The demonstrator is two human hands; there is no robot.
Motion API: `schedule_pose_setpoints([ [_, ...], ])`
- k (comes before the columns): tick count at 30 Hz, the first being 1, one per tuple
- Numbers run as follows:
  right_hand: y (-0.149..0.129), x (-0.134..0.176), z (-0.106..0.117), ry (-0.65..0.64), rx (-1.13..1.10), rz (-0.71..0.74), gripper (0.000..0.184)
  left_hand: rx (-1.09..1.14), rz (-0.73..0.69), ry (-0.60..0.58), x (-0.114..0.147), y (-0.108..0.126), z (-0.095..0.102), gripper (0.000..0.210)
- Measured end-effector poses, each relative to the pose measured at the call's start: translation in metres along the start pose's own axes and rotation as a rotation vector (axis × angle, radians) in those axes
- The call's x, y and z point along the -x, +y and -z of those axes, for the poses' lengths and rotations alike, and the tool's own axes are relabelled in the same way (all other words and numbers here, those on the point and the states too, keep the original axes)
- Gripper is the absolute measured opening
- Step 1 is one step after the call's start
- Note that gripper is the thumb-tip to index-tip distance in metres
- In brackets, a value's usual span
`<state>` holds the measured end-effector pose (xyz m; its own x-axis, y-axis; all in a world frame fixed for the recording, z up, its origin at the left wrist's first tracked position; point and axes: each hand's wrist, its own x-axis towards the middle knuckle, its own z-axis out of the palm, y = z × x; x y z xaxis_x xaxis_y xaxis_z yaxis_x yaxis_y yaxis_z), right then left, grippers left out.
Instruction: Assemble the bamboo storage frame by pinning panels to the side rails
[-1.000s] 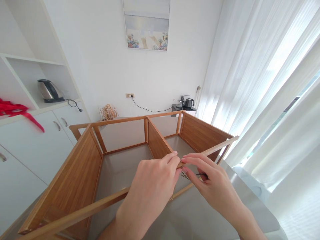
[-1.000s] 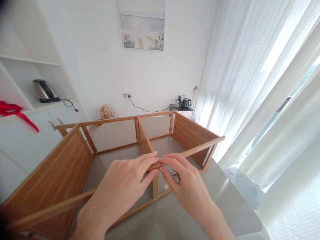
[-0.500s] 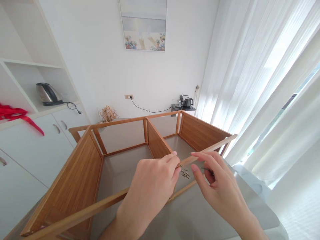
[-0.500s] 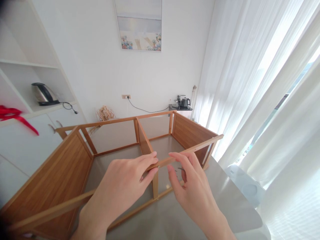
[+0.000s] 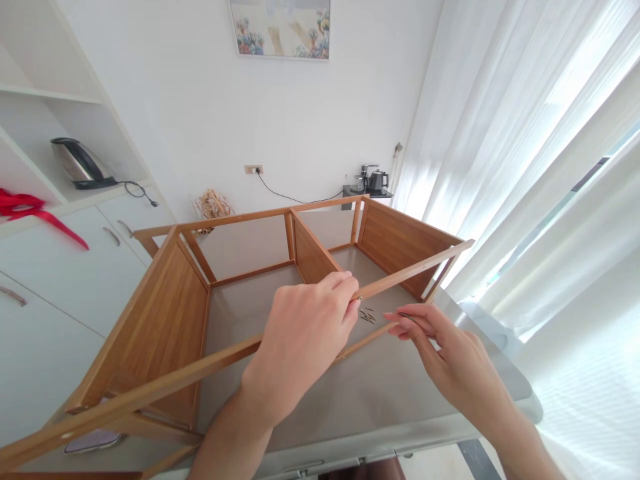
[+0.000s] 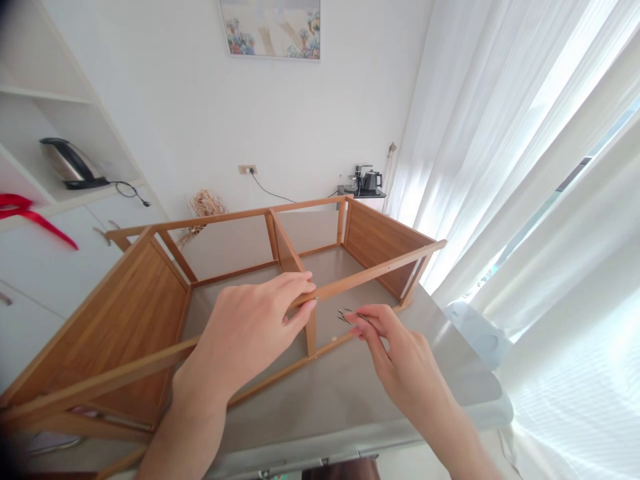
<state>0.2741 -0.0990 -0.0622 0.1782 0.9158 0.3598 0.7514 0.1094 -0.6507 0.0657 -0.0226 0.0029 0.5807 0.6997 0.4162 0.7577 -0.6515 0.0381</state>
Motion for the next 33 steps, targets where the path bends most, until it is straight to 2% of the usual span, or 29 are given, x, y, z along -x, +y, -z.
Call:
schedule_pose_setpoints([
  [4, -0.008, -0.003, -0.002, 0.004, -0.067, -0.013, 0.023, -0.017, -0.011, -0.032, -0.001, 0.001, 0.001, 0.017],
  [6, -0.008, -0.005, -0.004, -0.038, -0.085, 0.0, 0.021, -0.02, -0.015, -0.04, -0.001, 0.0, 0.001, 0.016],
  [10, -0.004, -0.012, -0.01, -0.163, -0.033, 0.134, 0.019, -0.005, -0.017, -0.052, -0.001, -0.002, -0.001, 0.018],
  [12, -0.003, -0.016, -0.015, -0.102, -0.016, 0.224, 0.018, -0.007, -0.029, -0.063, -0.001, -0.002, -0.002, 0.019],
  [15, -0.003, -0.022, -0.023, 0.058, 0.017, 0.336, 0.015, -0.025, -0.053, -0.069, -0.002, -0.002, -0.002, 0.02],
  [17, -0.004, -0.024, -0.028, 0.099, 0.041, 0.371, 0.016, -0.031, -0.059, -0.063, -0.002, -0.002, -0.002, 0.02],
  [29, -0.005, -0.025, -0.027, 0.074, 0.044, 0.483, 0.017, -0.014, -0.029, -0.053, -0.005, 0.001, 0.0, 0.012],
  [33, -0.004, -0.027, -0.024, 0.025, 0.095, 0.489, 0.017, -0.02, -0.024, -0.047, -0.004, 0.001, -0.002, 0.015],
])
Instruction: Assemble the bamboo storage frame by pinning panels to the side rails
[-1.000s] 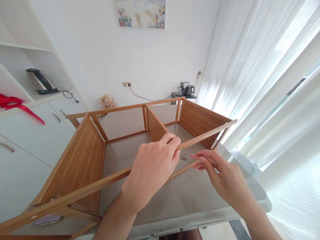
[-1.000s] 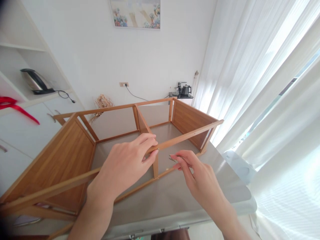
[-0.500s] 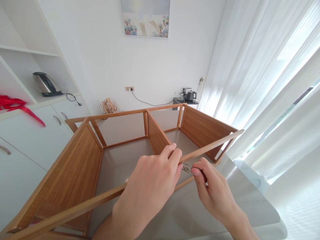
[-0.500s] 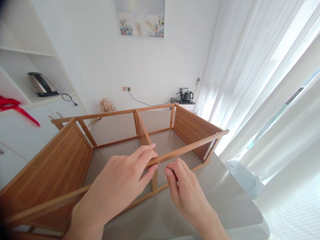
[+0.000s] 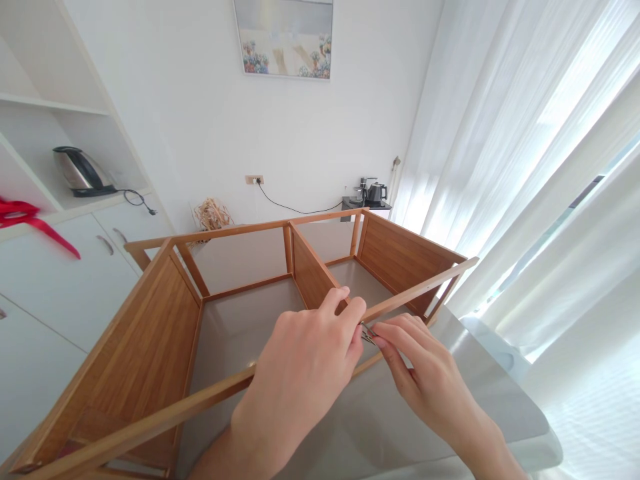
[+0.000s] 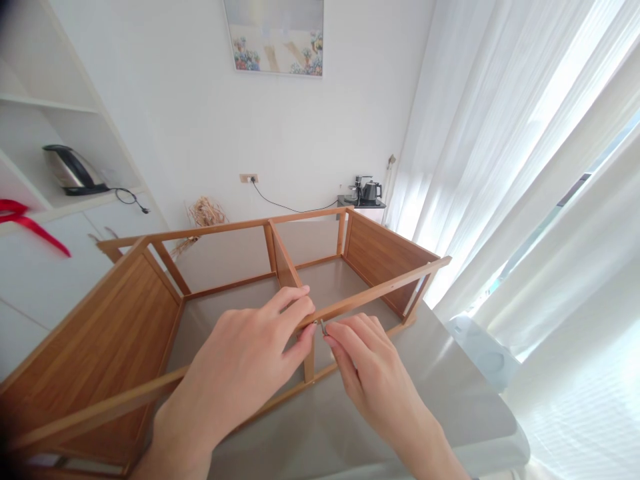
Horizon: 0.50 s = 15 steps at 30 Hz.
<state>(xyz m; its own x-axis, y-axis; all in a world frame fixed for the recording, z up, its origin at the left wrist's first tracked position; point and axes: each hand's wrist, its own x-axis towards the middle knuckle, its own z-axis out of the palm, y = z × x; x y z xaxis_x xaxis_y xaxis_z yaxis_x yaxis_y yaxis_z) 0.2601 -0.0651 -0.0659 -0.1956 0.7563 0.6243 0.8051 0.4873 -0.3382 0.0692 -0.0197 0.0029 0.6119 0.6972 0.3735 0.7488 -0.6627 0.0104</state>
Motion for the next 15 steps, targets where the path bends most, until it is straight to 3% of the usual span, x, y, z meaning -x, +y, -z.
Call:
schedule_pose_setpoints([
  [6, 0.0004, -0.0034, 0.0026, 0.011, 0.036, 0.076, 0.019, -0.003, -0.017, 0.003, 0.0011, -0.0028, -0.0013, 0.02],
  [15, 0.0035, -0.0003, -0.0002, 0.076, 0.026, 0.082, 0.024, -0.006, -0.016, -0.004, 0.0015, -0.002, 0.001, 0.009],
])
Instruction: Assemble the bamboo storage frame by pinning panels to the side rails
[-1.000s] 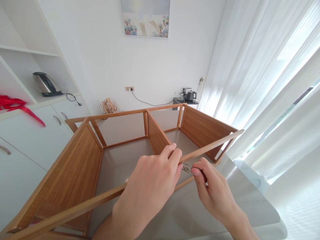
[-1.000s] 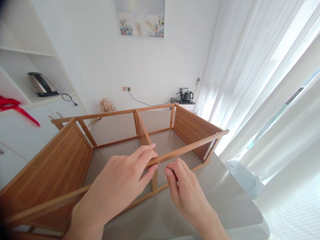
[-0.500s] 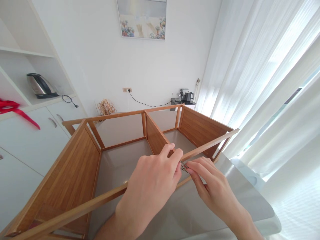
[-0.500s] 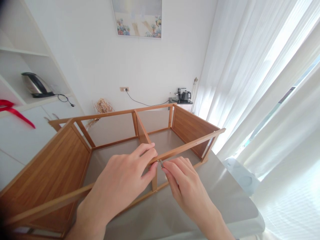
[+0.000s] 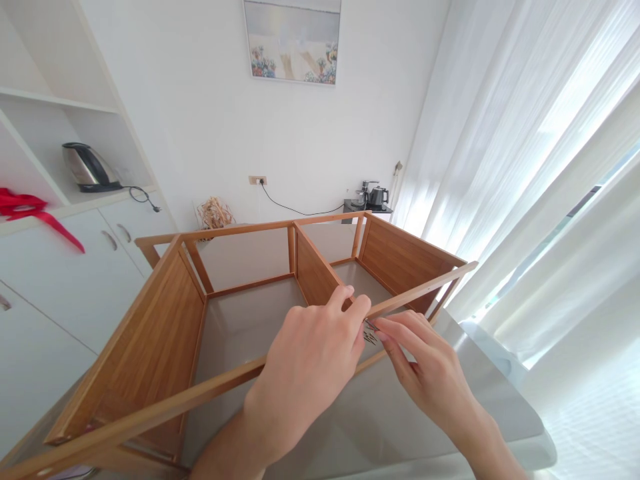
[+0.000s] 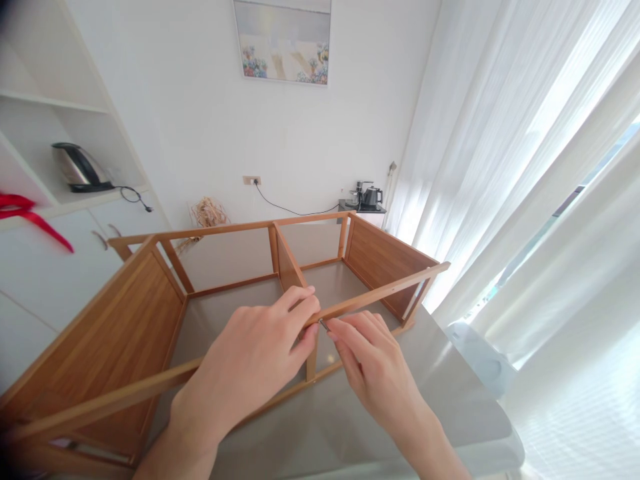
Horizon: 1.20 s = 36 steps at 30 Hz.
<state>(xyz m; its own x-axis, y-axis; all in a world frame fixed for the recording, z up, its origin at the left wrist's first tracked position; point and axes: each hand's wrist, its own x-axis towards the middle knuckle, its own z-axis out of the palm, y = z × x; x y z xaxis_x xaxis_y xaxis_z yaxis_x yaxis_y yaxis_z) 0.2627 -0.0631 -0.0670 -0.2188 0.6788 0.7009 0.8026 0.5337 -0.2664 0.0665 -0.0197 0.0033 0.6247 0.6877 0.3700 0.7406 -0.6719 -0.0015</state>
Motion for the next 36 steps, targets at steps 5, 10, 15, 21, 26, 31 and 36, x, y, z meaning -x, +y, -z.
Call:
schedule_pose_setpoints([
  [5, 0.002, -0.001, 0.001, 0.013, 0.048, 0.034, 0.024, 0.005, -0.002, -0.002, 0.0, 0.0, 0.001, 0.006],
  [10, -0.001, -0.005, 0.011, -0.008, 0.166, 0.116, 0.03, 0.001, -0.031, 0.018, 0.001, -0.001, 0.0, 0.013],
  [15, -0.008, -0.014, 0.029, -0.098, 0.296, 0.225, 0.037, -0.008, -0.049, 0.045, 0.003, -0.002, -0.003, 0.019],
  [21, -0.013, -0.025, 0.042, -0.168, 0.332, 0.266, 0.03, -0.008, -0.057, 0.059, 0.002, -0.001, -0.003, 0.018],
  [26, -0.014, -0.022, 0.033, -0.182, 0.215, 0.137, 0.019, 0.013, -0.053, 0.071, 0.002, -0.001, 0.0, 0.011],
  [31, -0.022, -0.01, 0.01, -0.21, -0.127, -0.369, 0.023, 0.004, -0.057, 0.079, 0.003, -0.003, -0.001, 0.01],
  [36, -0.031, -0.004, -0.005, -0.147, -0.515, -0.627, 0.031, 0.046, -0.062, 0.058, 0.004, -0.004, -0.001, 0.005],
])
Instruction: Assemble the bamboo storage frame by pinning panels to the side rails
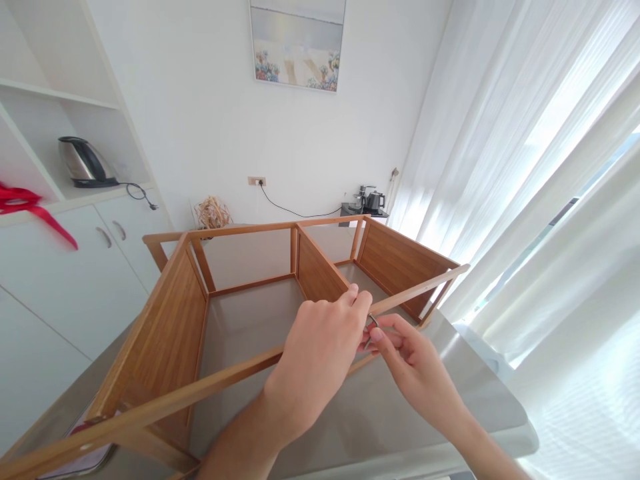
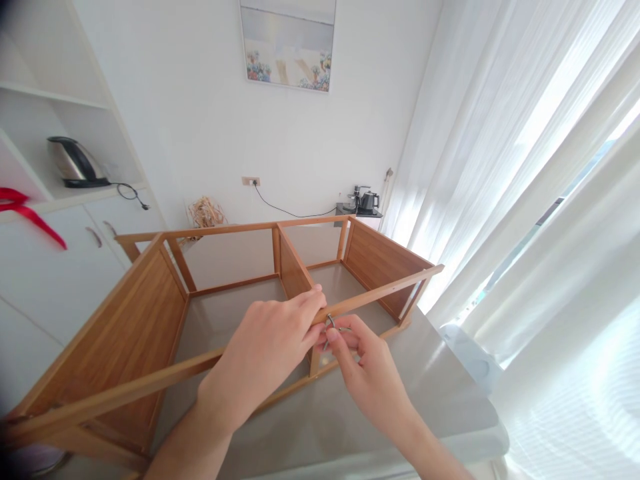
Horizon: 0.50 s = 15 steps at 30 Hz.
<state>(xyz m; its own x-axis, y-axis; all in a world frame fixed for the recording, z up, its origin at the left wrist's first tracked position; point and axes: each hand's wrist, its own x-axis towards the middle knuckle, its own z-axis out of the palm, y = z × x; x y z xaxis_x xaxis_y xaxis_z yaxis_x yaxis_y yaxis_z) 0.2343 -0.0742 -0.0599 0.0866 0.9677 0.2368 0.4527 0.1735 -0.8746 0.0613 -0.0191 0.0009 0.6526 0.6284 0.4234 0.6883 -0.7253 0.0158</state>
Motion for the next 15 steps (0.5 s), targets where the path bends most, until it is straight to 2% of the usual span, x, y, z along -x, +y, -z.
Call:
schedule_pose_setpoints([
  [4, 0.006, 0.002, -0.006, 0.066, -0.058, 0.061, 0.026, 0.037, -0.001, -0.015, 0.0, -0.001, 0.001, 0.008],
  [10, 0.007, 0.004, -0.012, 0.079, -0.097, 0.064, 0.025, 0.061, 0.001, -0.011, 0.001, 0.0, 0.002, 0.011],
  [15, 0.003, 0.009, -0.014, 0.148, 0.023, 0.124, 0.022, 0.067, 0.008, -0.017, 0.0, 0.0, 0.004, 0.009],
])
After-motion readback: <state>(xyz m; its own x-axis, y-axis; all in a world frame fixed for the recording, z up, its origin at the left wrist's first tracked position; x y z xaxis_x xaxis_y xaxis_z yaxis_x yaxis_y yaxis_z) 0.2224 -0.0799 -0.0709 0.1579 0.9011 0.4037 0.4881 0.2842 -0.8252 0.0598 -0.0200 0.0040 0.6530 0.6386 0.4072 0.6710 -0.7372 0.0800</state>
